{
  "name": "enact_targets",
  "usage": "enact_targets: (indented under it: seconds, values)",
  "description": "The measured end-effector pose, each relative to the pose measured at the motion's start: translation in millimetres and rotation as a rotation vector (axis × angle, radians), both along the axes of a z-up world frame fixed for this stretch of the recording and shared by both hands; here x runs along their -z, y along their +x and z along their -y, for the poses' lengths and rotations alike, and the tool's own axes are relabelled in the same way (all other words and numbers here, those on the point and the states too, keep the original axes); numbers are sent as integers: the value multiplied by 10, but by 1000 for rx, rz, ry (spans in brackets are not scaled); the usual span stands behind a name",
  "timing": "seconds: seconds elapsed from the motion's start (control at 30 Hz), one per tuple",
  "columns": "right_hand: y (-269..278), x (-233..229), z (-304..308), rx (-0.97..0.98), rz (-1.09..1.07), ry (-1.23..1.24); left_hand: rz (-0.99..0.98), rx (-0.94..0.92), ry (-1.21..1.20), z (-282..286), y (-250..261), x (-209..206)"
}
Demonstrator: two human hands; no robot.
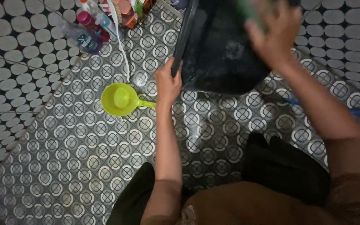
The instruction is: The person fills a black plastic basin with water from a blue hose, then scrubs the interior and exterior surfaces with a green sponge. The person repeatedly rinses the sponge and continues scrubbing the basin while seated on the floor.
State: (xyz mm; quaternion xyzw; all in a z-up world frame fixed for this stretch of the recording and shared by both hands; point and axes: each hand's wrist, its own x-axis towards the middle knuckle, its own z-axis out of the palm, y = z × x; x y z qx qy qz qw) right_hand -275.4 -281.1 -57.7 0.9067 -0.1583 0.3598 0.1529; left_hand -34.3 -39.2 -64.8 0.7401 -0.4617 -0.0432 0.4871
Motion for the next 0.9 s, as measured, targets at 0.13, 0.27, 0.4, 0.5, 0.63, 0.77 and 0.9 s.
enact_targets:
  seconds: [0.13,0.27,0.4,0.5,0.63,0.77,0.9]
  values:
    - [-35,52,279,9,135,251,17,12,-40,-28,-11,-62]
    - [-211,362,-460,76,-40,200,-26,32,-62,-64,-41,-103]
    - [-278,446,-613,-1,-143,115,-93,39,-2,-50,-35,-92]
    - [-223,250,-396,58,-131,90,-51,26,-10,-21,-55,-104]
    - [-120,-3,-283,66,52,226,-13,49,-71,-47,-138,-161]
    - [27,1,-891,89,-32,112,15,35,44,-146,-250,-260]
    - [-58,536,-1023,-204,-48,45,-33,1,90,-136,-327,-356]
